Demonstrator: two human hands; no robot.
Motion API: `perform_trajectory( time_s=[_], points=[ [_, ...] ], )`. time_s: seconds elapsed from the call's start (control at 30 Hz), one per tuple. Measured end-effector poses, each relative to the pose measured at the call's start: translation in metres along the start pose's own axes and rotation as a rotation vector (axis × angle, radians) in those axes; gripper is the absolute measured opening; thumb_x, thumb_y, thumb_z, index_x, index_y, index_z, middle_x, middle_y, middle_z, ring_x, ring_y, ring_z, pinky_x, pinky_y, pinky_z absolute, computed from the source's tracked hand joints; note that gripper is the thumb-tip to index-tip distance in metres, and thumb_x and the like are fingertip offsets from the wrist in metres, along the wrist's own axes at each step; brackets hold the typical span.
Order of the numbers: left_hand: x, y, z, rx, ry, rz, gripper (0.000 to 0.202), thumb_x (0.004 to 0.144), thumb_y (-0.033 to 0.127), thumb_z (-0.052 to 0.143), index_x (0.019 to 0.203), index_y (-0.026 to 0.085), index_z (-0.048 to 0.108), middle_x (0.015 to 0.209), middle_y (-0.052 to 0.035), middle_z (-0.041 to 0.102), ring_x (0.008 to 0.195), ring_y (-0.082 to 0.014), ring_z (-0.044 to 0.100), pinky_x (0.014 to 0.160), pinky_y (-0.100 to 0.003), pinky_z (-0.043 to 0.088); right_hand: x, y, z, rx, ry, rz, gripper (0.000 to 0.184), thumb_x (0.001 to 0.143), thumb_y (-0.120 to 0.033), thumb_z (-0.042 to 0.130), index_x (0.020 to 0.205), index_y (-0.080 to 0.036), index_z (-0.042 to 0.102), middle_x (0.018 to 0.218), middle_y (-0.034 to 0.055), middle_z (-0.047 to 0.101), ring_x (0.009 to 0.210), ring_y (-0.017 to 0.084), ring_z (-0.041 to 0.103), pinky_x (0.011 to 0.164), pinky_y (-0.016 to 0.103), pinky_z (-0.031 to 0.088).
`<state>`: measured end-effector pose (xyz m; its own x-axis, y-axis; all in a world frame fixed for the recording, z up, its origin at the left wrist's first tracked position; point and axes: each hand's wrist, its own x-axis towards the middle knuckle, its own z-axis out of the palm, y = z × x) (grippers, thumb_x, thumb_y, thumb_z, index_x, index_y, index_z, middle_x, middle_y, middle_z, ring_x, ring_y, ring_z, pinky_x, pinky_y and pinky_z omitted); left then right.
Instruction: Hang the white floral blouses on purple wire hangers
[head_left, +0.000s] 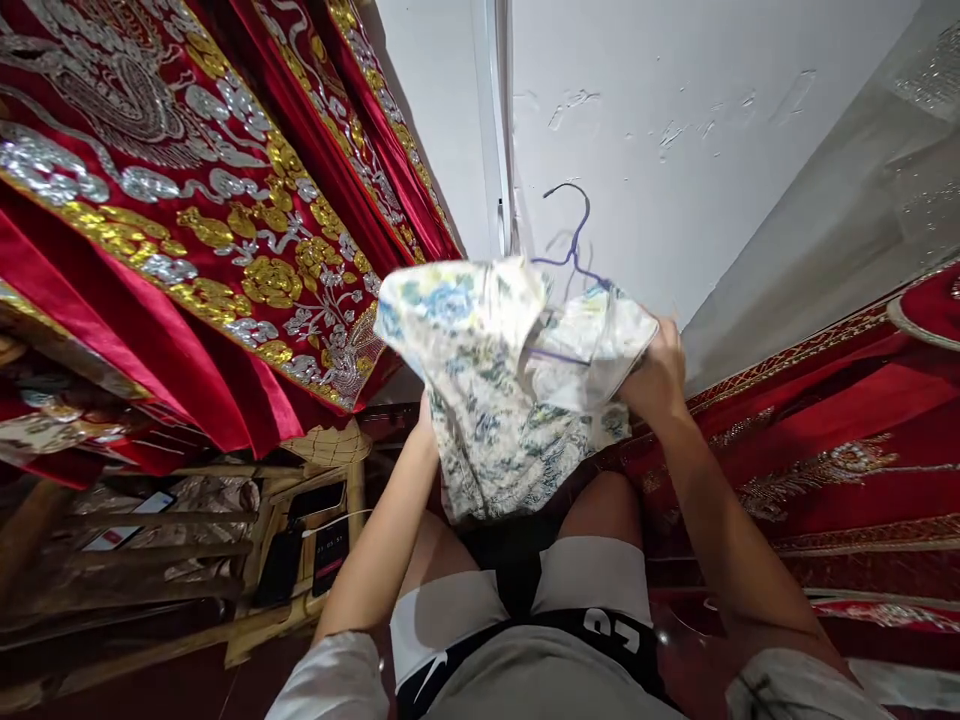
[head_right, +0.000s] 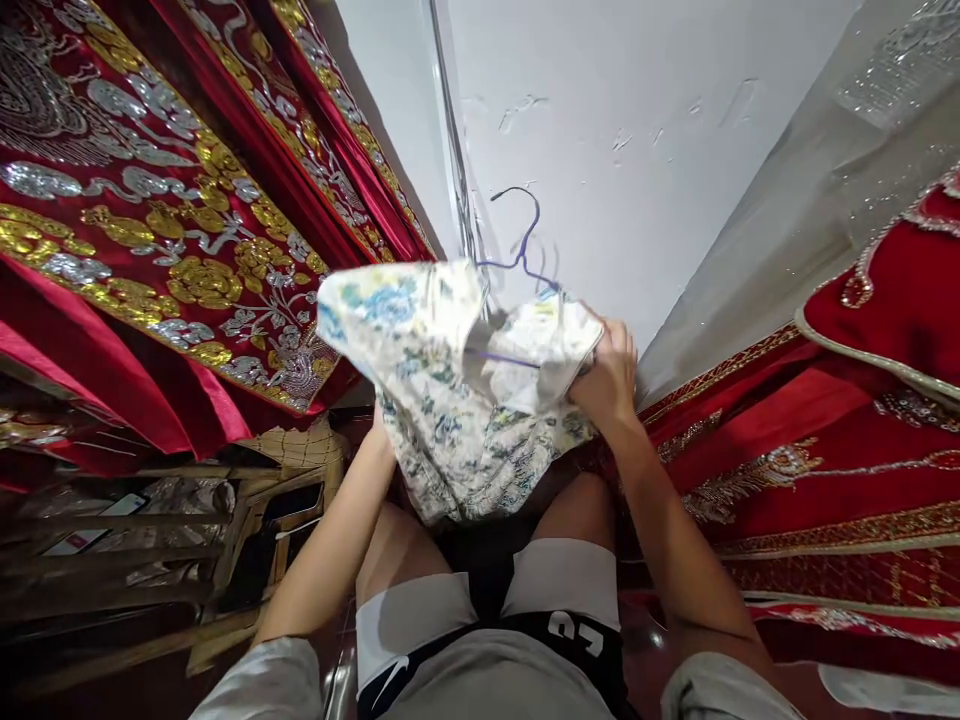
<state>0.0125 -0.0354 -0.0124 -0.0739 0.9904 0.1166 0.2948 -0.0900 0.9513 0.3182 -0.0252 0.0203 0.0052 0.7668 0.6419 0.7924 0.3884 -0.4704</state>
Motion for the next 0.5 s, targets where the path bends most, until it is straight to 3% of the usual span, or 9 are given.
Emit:
perform_trajectory(
  time_s=[0.07, 0.13, 0.2, 0.27, 0.4, 0.5],
  points=[
    [-0.014, -0.014, -0.008, -0.223, 0.049, -0.086, 0.078, 0.096, 0.076, 0.02, 0.139, 0.025, 0.06, 0.122, -0.0098, 0.075, 0.129, -0.0336, 0.063, 0.105, -0.055, 0.055, 0.018, -0.004, -0.002, -0.063, 0.004, -0.018, 0.074, 0.082, -0.034, 0.067, 0.152, -0.027, 0.045, 0.126, 0.0161, 0.056, 0.121, 0.043, 0.053, 0.1, 0.055, 0.047],
    [-0.026, -0.023, -0.01, -0.421, 0.067, -0.189, 0.085, 0.085, 0.085, 0.039, 0.135, 0.02, 0.061, 0.127, -0.013, 0.073, 0.132, -0.0347, 0.061, 0.108, -0.051, 0.054, 0.034, -0.016, 0.0, -0.094, -0.025, -0.062, 0.079, 0.082, -0.034, 0.067, 0.156, -0.027, 0.04, 0.13, 0.0168, 0.054, 0.124, 0.044, 0.051, 0.104, 0.058, 0.043],
    [-0.035, -0.028, -0.008, -0.474, 0.05, -0.254, 0.083, 0.068, 0.076, 0.073, 0.127, 0.018, 0.065, 0.129, -0.015, 0.072, 0.132, -0.0365, 0.06, 0.111, -0.048, 0.052, 0.043, -0.03, 0.004, -0.08, -0.061, -0.119, 0.084, 0.081, -0.034, 0.068, 0.158, -0.026, 0.036, 0.135, 0.0175, 0.052, 0.127, 0.046, 0.048, 0.106, 0.061, 0.039],
    [-0.042, -0.032, -0.002, -0.51, 0.058, -0.282, 0.079, 0.056, 0.057, 0.089, 0.121, 0.018, 0.068, 0.131, -0.0143, 0.071, 0.133, -0.036, 0.06, 0.115, -0.045, 0.049, 0.042, -0.041, 0.006, -0.028, -0.077, -0.176, 0.082, 0.081, -0.032, 0.068, 0.157, -0.027, 0.039, 0.142, 0.0166, 0.05, 0.131, 0.046, 0.045, 0.109, 0.063, 0.037],
    [-0.062, -0.046, 0.014, -0.645, 0.093, -0.356, 0.072, 0.056, 0.044, 0.092, 0.12, 0.02, 0.069, 0.136, -0.0114, 0.069, 0.135, -0.0344, 0.059, 0.116, -0.045, 0.049, 0.004, -0.045, 0.014, 0.131, -0.058, -0.288, 0.061, 0.083, -0.029, 0.063, 0.143, -0.034, 0.053, 0.144, 0.0096, 0.055, 0.14, 0.041, 0.043, 0.118, 0.062, 0.031],
    [-0.081, -0.06, 0.028, -0.694, 0.099, -0.442, 0.066, 0.058, 0.042, 0.092, 0.116, 0.02, 0.071, 0.134, -0.0119, 0.07, 0.133, -0.0353, 0.06, 0.115, -0.046, 0.05, -0.054, -0.043, 0.037, 0.352, -0.017, -0.173, 0.042, 0.089, -0.03, 0.058, 0.13, -0.031, 0.061, 0.133, 0.011, 0.064, 0.133, 0.036, 0.054, 0.115, 0.057, 0.041]
  ],
)
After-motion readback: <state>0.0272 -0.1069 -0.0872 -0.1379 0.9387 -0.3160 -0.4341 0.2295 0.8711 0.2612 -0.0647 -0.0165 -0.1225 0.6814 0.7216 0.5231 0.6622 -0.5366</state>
